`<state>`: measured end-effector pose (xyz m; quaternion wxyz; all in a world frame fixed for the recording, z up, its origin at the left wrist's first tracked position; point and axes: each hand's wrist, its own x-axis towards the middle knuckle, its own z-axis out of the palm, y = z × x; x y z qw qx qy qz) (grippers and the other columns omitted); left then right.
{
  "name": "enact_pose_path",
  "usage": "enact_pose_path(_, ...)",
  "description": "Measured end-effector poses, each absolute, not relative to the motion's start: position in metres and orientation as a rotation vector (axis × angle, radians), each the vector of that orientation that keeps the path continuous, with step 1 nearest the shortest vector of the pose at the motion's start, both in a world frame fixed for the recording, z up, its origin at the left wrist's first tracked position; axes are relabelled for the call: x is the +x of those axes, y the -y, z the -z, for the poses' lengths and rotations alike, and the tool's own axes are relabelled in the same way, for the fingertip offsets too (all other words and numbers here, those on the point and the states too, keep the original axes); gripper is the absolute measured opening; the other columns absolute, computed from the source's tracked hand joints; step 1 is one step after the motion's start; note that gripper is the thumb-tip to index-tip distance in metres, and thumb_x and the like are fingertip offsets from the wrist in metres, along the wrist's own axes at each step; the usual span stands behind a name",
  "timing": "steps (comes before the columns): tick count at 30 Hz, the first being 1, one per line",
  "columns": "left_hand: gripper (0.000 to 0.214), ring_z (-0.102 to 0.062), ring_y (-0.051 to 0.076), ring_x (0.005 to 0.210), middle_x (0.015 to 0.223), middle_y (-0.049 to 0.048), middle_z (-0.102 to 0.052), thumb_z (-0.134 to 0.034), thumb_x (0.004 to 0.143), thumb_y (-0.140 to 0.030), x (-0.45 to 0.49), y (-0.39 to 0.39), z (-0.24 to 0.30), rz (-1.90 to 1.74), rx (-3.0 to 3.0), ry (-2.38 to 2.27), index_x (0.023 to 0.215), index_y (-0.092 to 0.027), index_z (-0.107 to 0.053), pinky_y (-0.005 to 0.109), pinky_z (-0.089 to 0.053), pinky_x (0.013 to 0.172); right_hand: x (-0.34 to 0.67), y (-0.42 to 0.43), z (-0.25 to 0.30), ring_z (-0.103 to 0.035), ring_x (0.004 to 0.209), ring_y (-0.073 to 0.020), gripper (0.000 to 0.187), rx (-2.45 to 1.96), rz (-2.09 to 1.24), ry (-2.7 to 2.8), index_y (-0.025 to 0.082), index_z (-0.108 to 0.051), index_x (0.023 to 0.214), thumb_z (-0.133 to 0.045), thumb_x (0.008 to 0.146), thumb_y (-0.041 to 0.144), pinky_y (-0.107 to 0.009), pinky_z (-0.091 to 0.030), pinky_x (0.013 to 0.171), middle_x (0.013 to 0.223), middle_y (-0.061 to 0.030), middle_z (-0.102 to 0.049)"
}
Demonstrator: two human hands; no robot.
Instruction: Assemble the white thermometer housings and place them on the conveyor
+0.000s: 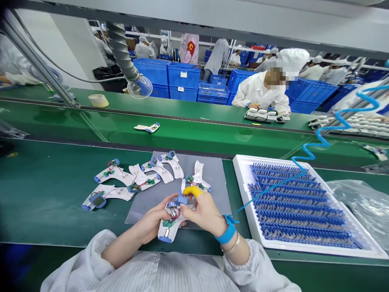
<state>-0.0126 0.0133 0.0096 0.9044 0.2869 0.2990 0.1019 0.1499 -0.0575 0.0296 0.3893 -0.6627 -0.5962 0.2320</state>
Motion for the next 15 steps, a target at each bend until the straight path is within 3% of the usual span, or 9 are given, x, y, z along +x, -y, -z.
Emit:
enact_pose_path(6,0.076,-0.065,0.023,0.074,0.089,0.0091,-0.066,-0.047,0.058,-0.008,-0.019,-0.026,-0.010,-0.391,0.610,-0.702,0.131,-0.018,-0.026,0.028,-0.043,0.059,0.171,0.072,-0.014,-0.059,0.079,-0.0169,0.023,-1.558,-0.712,1.139,0.019,-0.047,0.099,-0.051,0.078,0.028,-0.028,-0.049,0.067,0.087,-0.0051,-0.059)
enact_pose_path(10,0.076,-0.064,0.020,0.073,0.090,0.0073,-0.066,-0.048,0.058,-0.007,-0.023,-0.033,-0.011,-0.476,0.591,-0.766,0.130,-0.020,-0.028,0.027,-0.043,0.062,0.173,0.088,0.013,-0.056,0.071,-0.0170,0.019,-1.907,-0.518,1.374,0.018,-0.054,0.093,-0.053,0.075,0.024,-0.032,-0.049,0.065,0.081,-0.0039,-0.057)
enact_pose_path(15,0.075,-0.063,0.020,0.077,0.081,0.0043,-0.067,-0.047,0.062,-0.010,-0.024,-0.036,-0.012,-0.492,0.668,-0.782,0.133,-0.023,-0.024,0.024,-0.040,0.061,0.174,0.097,0.030,-0.053,0.090,-0.0246,0.026,-2.094,-0.315,1.666,0.015,-0.058,0.099,-0.057,0.073,0.020,-0.043,-0.047,0.080,0.097,-0.0103,-0.055)
